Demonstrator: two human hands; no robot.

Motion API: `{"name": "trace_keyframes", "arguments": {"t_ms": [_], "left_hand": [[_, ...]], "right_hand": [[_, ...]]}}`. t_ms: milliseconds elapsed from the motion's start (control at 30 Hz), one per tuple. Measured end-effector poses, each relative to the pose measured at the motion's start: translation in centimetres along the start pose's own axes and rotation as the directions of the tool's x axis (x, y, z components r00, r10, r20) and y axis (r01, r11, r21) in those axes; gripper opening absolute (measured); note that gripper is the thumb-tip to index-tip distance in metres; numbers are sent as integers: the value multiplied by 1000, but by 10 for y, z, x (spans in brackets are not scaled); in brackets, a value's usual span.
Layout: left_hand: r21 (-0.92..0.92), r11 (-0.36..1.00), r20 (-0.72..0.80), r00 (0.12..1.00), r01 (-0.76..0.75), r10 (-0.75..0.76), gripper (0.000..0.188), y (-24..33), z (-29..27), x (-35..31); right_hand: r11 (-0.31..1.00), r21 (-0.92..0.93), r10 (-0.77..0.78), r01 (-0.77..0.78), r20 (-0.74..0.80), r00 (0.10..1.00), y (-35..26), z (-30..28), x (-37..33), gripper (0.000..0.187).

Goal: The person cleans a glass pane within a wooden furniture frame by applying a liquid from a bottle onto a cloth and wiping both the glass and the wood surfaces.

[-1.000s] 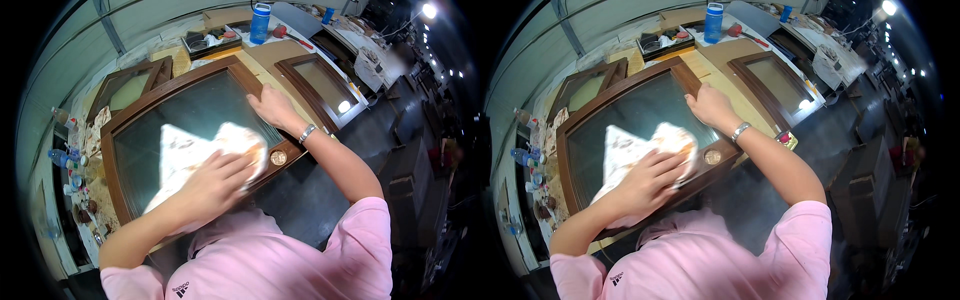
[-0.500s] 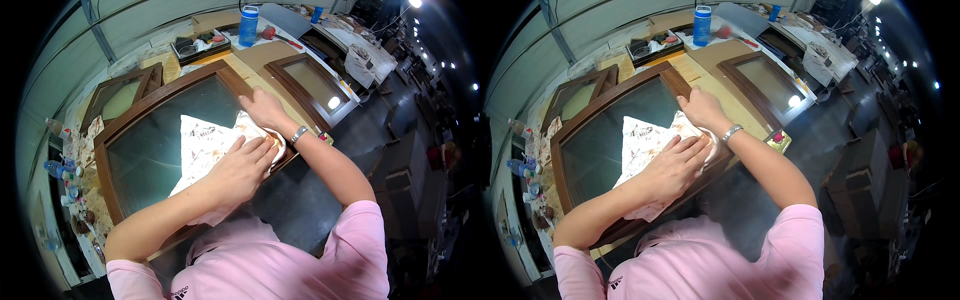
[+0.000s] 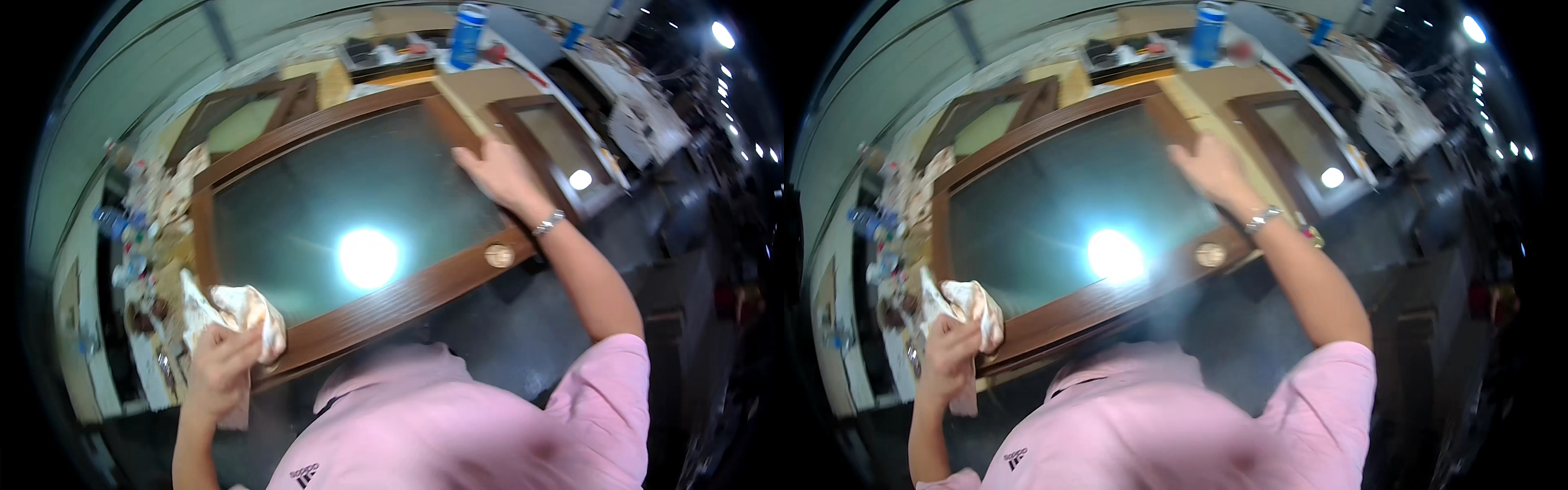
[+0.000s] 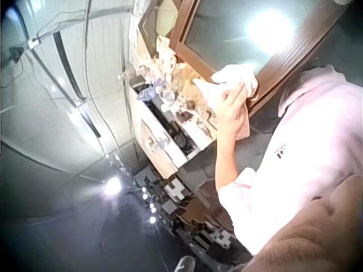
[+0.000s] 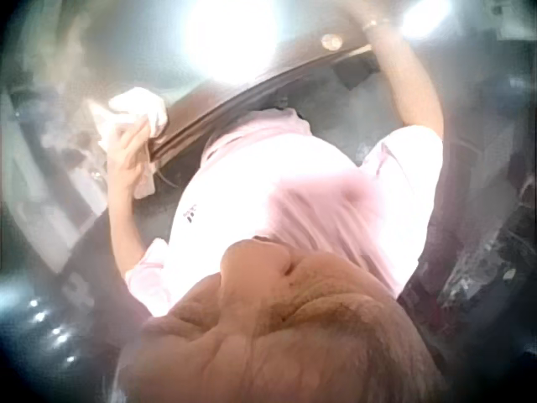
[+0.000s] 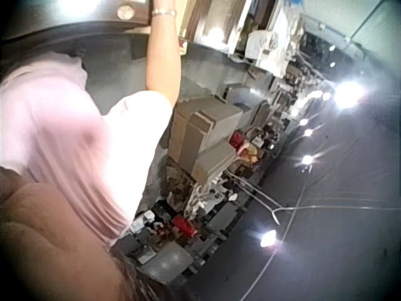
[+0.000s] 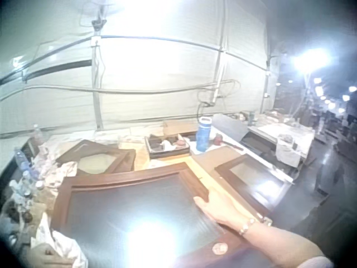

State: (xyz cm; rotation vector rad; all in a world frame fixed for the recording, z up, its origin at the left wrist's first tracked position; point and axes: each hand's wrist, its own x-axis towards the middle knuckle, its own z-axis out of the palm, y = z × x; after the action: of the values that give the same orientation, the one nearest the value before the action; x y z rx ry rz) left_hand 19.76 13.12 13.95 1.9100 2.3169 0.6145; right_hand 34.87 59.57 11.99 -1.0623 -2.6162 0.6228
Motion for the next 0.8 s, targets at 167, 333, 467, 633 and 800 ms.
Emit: {"name": "trace_keyframes", "arguments": {"t_ms": [167, 333, 467, 633, 800], "left_hand": [[265, 903, -313, 916, 337, -250, 39, -47, -42, -11], [48, 998, -121, 992, 33, -27, 42, 8, -17, 6], [276, 876, -399, 877, 395, -269, 41, -51, -32, -15], [-142, 957, -215, 936, 251, -278, 34, -2, -23, -27], [-102, 942, -392, 858, 319, -333, 30, -18, 10, -46]], "right_hand": [[996, -54, -79, 72, -138, 987, 22, 7, 2, 64], [994, 28, -99, 104, -135, 986, 24, 8, 4, 58], [995, 44, -87, 91, -92, 992, 11, 8, 6, 53], [997, 27, -74, 77, -110, 991, 20, 4, 3, 50], [994, -30, -106, 103, -164, 981, 15, 5, 1, 49]]}}
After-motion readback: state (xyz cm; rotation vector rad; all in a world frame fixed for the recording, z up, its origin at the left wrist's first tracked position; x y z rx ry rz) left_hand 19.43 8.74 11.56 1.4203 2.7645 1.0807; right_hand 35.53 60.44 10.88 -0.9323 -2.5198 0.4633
